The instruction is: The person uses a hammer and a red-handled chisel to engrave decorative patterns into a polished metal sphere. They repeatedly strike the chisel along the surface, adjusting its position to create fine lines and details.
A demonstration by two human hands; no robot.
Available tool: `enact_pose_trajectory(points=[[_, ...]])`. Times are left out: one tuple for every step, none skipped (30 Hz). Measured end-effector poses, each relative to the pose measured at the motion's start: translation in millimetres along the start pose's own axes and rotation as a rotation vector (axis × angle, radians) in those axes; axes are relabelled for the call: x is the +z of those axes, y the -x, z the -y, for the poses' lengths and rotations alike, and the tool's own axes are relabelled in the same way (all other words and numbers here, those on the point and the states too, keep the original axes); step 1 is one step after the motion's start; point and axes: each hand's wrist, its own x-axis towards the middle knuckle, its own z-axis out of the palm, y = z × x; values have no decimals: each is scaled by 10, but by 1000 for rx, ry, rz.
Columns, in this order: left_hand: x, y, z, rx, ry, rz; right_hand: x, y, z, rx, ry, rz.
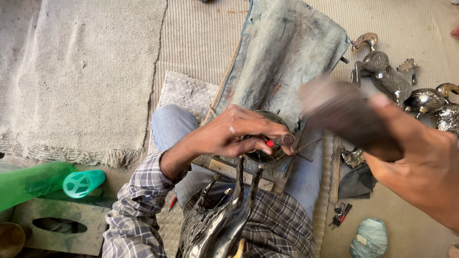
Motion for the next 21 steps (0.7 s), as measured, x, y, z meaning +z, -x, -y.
enact_pose_trajectory(points=[[2, 2, 11, 35, 7, -6, -16, -3, -10, 25, 58, 61], [7, 6, 16, 68, 17, -12, -34, -1, -17, 52, 116, 125], [8, 11, 20, 101, 23, -17, -43, -1, -20, 78, 173, 186], [10, 17, 20, 77, 52, -31, -46, 1, -20, 49, 113, 130], [14, 26, 18, 50, 86, -46, -49, 4, -15, 25, 52, 78], [14, 31, 19, 27, 117, -58, -47, 2, -8, 1, -5, 21], [14, 36, 23, 29, 87, -53, -46, 0, 0, 42, 94, 89], [11, 40, 31, 32, 56, -47, -43, -9, 7, 82, 194, 156], [5, 43, 43, 35, 22, -41, -40, -25, 10, 123, 293, 220], [-1, 56, 48, 38, 47, -43, -28, -38, 18, 88, 193, 155], [-4, 71, 54, 40, 76, -45, -14, -54, 24, 57, 93, 92], [-9, 80, 65, 46, 101, -48, -12, -73, 25, 23, -4, 25], [-2, 84, 77, 46, 105, -44, -25, -86, 22, 56, 76, 98], [7, 87, 88, 46, 106, -40, -44, -104, 14, 87, 155, 170], [7, 91, 99, 48, 103, -35, -60, -120, 6, 117, 236, 237], [9, 95, 105, 50, 103, -60, -56, -131, 8, 71, 176, 174], [16, 97, 108, 50, 108, -85, -48, -139, 12, 28, 116, 114], [13, 98, 110, 53, 110, -110, -46, -149, 17, -15, 58, 50], [13, 98, 106, 47, 125, -95, -52, -155, 25, 28, 94, 106], [5, 100, 100, 42, 136, -79, -57, -167, 35, 70, 130, 159], [-8, 102, 92, 36, 146, -62, -58, -183, 45, 112, 165, 211]])
